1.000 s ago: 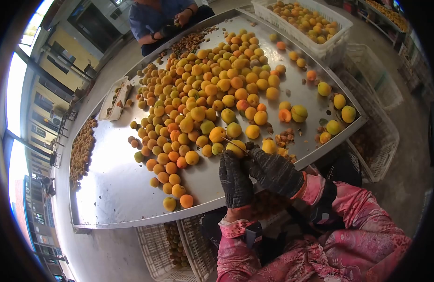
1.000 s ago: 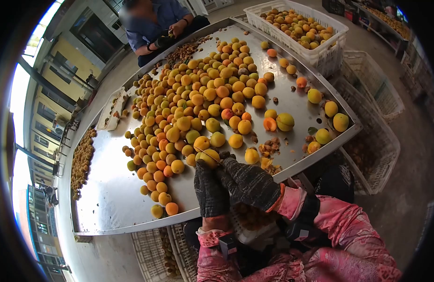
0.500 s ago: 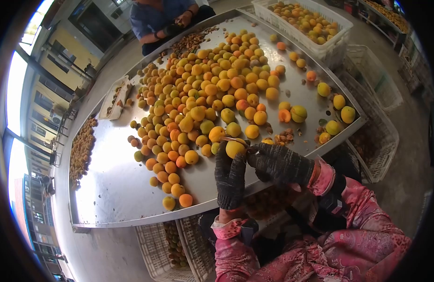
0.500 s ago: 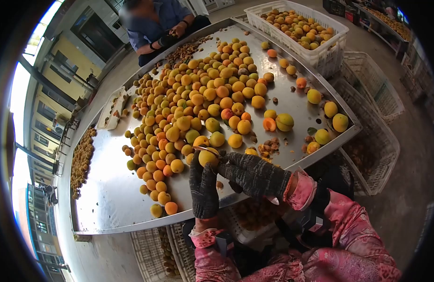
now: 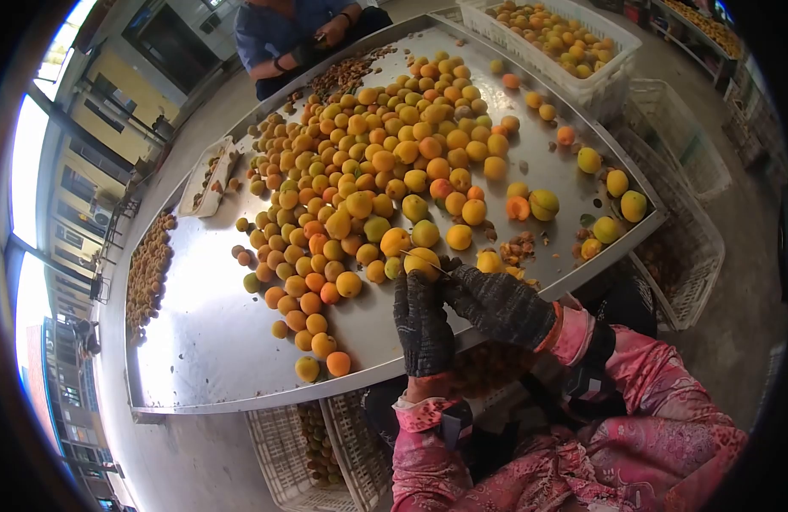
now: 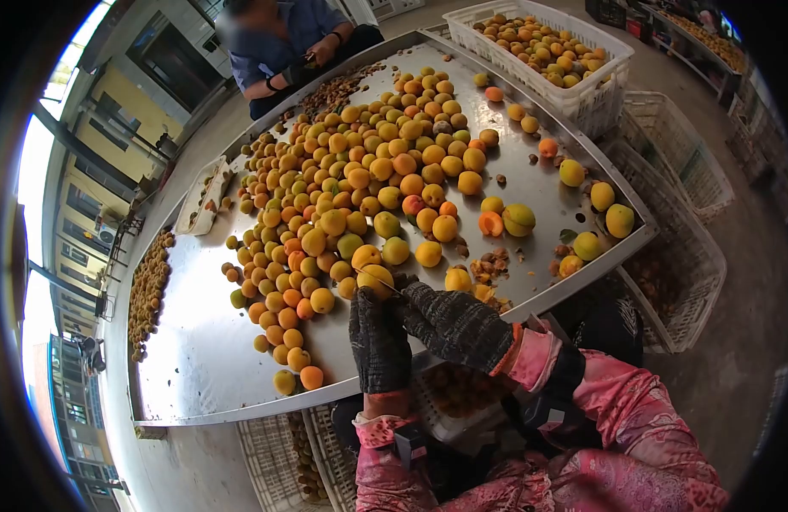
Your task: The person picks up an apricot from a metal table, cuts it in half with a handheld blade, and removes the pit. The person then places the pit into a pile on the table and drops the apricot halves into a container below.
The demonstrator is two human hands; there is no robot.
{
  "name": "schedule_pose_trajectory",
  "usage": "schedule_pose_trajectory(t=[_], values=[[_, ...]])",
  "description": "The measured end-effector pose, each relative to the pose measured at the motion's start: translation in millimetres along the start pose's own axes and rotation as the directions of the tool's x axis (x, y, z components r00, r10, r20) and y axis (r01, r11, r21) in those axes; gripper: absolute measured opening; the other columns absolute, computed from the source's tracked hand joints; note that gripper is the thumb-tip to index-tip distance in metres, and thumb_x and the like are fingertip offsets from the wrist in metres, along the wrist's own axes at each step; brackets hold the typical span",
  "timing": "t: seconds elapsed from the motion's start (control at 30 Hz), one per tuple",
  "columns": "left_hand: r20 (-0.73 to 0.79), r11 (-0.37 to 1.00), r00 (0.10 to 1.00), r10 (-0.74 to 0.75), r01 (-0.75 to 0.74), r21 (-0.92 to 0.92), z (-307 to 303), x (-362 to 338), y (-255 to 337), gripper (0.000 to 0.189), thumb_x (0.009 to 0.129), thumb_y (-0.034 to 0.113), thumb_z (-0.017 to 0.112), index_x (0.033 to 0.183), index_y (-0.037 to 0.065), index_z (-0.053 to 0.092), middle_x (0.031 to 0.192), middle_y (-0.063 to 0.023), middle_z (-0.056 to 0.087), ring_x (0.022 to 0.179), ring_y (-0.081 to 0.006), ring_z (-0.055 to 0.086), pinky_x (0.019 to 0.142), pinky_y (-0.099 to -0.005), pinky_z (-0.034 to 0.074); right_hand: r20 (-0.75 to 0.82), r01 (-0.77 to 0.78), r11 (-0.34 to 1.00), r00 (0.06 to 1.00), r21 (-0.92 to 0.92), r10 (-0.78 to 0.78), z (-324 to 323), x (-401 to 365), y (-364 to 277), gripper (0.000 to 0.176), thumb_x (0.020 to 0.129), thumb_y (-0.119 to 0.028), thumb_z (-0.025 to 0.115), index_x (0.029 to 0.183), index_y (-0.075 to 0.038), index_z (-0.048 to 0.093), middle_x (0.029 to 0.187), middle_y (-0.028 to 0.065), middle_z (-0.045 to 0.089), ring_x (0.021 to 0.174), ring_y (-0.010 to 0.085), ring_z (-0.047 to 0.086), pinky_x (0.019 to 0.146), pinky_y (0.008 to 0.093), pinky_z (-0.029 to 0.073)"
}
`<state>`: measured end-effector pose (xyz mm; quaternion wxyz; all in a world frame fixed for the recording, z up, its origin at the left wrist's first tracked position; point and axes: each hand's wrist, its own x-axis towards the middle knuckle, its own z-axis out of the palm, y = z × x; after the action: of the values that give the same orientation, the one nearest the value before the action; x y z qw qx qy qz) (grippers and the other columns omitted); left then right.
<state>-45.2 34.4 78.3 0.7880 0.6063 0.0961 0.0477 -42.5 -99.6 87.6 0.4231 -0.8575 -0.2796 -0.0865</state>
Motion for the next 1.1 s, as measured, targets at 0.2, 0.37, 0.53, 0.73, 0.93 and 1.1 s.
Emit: schedule_pose_trajectory(t=[0.2, 0.37, 0.53, 0.73, 0.93, 1.1], values=[[-0.011, 0.999, 0.999, 0.035, -0.035, -0.016, 0.5, 4.0, 0.5, 0.034, 0.093, 0.028, 0.046, 0.109, -0.002, 0.05, 0.091, -0.007, 0.059, 0.081, -0.0112, 0.054, 0.07, -0.0262, 0.043, 0.112, 0.126, 0.99, 0.987, -0.058, -0.119, 0.2, 0.5, 4.6, 0.038, 0.079, -0.01, 0.056, 0.115, 0.002, 0.053, 0.116, 0.0203, 0.052, 0.098, 0.0307, 0.056, 0.079, 0.0361, 0.048], [-0.074, 0.991, 0.996, 0.047, -0.037, 0.129, 4.3, 5.4, -1.1, 0.026, 0.09, 0.023, 0.052, 0.1, -0.001, 0.053, 0.081, -0.0032, 0.058, 0.072, -0.0096, 0.053, 0.065, -0.0237, 0.044, 0.107, 0.292, 0.956, 0.951, -0.012, -0.289, 18.8, -0.8, 25.4, 0.04, 0.077, -0.007, 0.054, 0.116, 0.002, 0.052, 0.11, 0.0207, 0.054, 0.1, 0.0324, 0.055, 0.083, 0.0386, 0.046], [-0.074, 0.993, 0.991, 0.115, -0.113, 0.024, 2.9, 5.6, -10.8, 0.022, 0.089, 0.021, 0.053, 0.097, 0.001, 0.055, 0.079, -0.0023, 0.057, 0.07, -0.0085, 0.052, 0.062, -0.0227, 0.043, 0.226, -0.093, 0.917, 0.974, 0.389, 0.002, 7.2, -4.0, 13.5, 0.043, 0.076, -0.011, 0.055, 0.117, 0.0, 0.051, 0.108, 0.0205, 0.054, 0.094, 0.0332, 0.056, 0.077, 0.0395, 0.048], [-0.051, 0.993, 0.998, 0.025, -0.019, 0.118, -0.6, 9.6, -23.7, 0.034, 0.093, 0.031, 0.044, 0.093, 0.0, 0.057, 0.078, -0.0053, 0.059, 0.067, -0.0118, 0.053, 0.061, -0.0261, 0.043, 0.109, 0.094, 0.96, 0.992, -0.263, -0.068, 6.3, -5.1, 11.0, 0.03, 0.083, -0.02, 0.054, 0.107, -0.003, 0.053, 0.087, 0.0168, 0.059, 0.077, 0.0309, 0.06, 0.061, 0.0404, 0.048], [-0.055, 0.995, 0.994, -0.095, 0.096, 0.017, 5.7, 6.5, -11.5, 0.047, 0.086, 0.05, 0.048, 0.089, 0.004, 0.058, 0.07, -0.0006, 0.055, 0.06, -0.008, 0.047, 0.053, -0.0211, 0.035, 0.067, -0.137, 0.989, 0.988, -0.048, 0.14, 8.0, -2.3, 8.6, 0.026, 0.086, -0.026, 0.052, 0.1, -0.004, 0.053, 0.072, 0.0135, 0.061, 0.066, 0.032, 0.06, 0.057, 0.0422, 0.047], [-0.062, 0.984, 0.998, 0.017, -0.006, 0.175, -1.0, 5.1, -9.2, 0.036, 0.087, 0.037, 0.052, 0.088, 0.002, 0.06, 0.069, -0.0012, 0.056, 0.056, -0.0074, 0.046, 0.049, -0.0218, 0.035, 0.077, 0.101, 0.995, 0.992, -0.027, -0.098, 22.3, -1.6, 27.1, 0.029, 0.083, -0.014, 0.055, 0.111, -0.006, 0.055, 0.094, 0.0129, 0.059, 0.077, 0.0236, 0.061, 0.061, 0.0352, 0.048]])
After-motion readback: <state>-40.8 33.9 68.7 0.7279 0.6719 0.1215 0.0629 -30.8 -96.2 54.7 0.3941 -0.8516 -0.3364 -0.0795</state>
